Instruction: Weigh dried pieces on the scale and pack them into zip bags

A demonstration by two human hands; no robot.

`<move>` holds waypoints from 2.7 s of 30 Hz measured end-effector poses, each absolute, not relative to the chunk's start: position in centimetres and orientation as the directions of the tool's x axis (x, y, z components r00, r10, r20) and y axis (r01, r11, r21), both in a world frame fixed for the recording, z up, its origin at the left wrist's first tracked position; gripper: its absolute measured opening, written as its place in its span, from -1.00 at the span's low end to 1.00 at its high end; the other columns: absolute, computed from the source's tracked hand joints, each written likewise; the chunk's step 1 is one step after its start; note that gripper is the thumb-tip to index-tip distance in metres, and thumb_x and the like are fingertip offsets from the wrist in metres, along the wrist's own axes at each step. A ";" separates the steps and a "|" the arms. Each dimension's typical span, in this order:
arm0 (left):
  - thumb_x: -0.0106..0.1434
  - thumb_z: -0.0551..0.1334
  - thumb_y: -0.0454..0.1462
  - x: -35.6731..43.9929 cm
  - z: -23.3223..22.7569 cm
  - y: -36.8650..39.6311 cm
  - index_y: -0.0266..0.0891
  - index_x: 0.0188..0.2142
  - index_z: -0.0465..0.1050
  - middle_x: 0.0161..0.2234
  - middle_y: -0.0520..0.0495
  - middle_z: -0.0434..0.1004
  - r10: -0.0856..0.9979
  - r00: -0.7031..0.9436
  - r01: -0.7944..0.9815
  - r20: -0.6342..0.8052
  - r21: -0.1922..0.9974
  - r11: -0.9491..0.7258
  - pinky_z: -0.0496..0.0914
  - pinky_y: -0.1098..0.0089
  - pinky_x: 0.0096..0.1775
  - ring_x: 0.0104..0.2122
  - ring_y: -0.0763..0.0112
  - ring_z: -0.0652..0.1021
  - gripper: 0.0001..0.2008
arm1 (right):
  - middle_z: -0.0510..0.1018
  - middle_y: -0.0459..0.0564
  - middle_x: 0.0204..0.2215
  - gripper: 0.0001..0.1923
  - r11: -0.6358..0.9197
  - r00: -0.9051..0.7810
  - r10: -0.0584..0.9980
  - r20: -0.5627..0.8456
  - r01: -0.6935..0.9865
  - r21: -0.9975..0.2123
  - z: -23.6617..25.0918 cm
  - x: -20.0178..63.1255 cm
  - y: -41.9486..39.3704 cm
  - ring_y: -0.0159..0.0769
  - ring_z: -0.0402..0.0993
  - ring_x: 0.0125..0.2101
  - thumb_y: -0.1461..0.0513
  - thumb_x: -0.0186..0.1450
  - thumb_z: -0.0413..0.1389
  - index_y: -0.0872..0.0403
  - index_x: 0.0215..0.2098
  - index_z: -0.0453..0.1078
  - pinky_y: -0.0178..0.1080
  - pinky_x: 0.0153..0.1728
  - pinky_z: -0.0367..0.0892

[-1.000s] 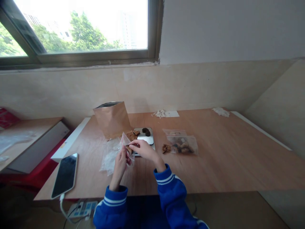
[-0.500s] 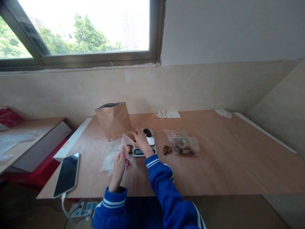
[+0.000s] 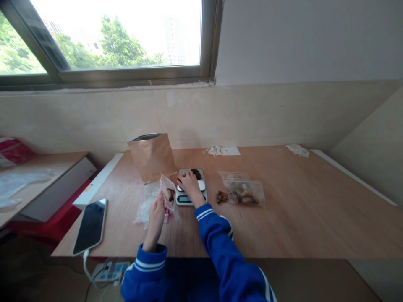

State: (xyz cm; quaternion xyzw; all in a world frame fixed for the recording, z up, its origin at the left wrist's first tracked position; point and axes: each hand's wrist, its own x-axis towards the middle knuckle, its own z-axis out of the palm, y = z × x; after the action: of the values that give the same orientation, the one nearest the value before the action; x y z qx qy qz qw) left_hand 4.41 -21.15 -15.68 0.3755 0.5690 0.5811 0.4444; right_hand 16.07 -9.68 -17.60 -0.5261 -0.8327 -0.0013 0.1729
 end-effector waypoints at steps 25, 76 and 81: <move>0.00 0.06 0.41 4.7 -15.3 -21.4 -0.17 -0.62 0.17 -0.76 0.13 0.15 0.956 -0.279 -0.122 -0.093 0.991 0.061 0.15 0.47 -0.69 -0.76 0.53 0.24 -0.31 | 0.62 0.06 -0.28 -0.47 0.378 -0.489 0.872 0.005 0.668 -0.642 -5.3 17.6 -16.8 -0.16 0.55 -0.21 -0.14 0.42 -0.13 0.04 -0.16 0.47 -0.30 -0.29 0.26; 0.25 0.11 0.19 4.6 -16.2 -22.1 -0.20 -0.48 0.43 -0.51 -0.04 0.42 0.882 -0.443 0.077 0.161 0.987 -0.141 0.32 0.39 -0.36 -0.39 0.30 0.45 -0.47 | 0.56 -0.06 -0.37 -0.89 0.403 -0.546 0.838 0.009 0.608 -0.684 -6.7 17.1 -18.2 -0.33 0.46 -0.32 0.40 0.21 0.16 0.11 -0.30 0.44 -0.35 -0.32 0.21; 0.28 0.09 0.16 4.5 -16.4 -22.1 -0.20 -0.50 0.41 -0.47 -0.04 0.43 0.849 -0.480 0.156 0.222 0.974 -0.167 0.33 0.39 -0.31 -0.38 0.34 0.44 -0.48 | 0.56 -0.05 -0.47 -0.90 0.436 -0.602 0.797 -0.058 0.638 -0.635 -7.6 16.7 -18.2 -0.33 0.45 -0.41 0.39 0.22 0.15 0.14 -0.43 0.47 -0.34 -0.40 0.16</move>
State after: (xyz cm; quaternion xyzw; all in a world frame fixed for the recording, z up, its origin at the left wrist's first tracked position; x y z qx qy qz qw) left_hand 4.52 -22.06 -16.36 0.4298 0.5844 0.6313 0.2742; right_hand 16.70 -18.16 -7.63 -0.4282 -0.8379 0.3142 0.1261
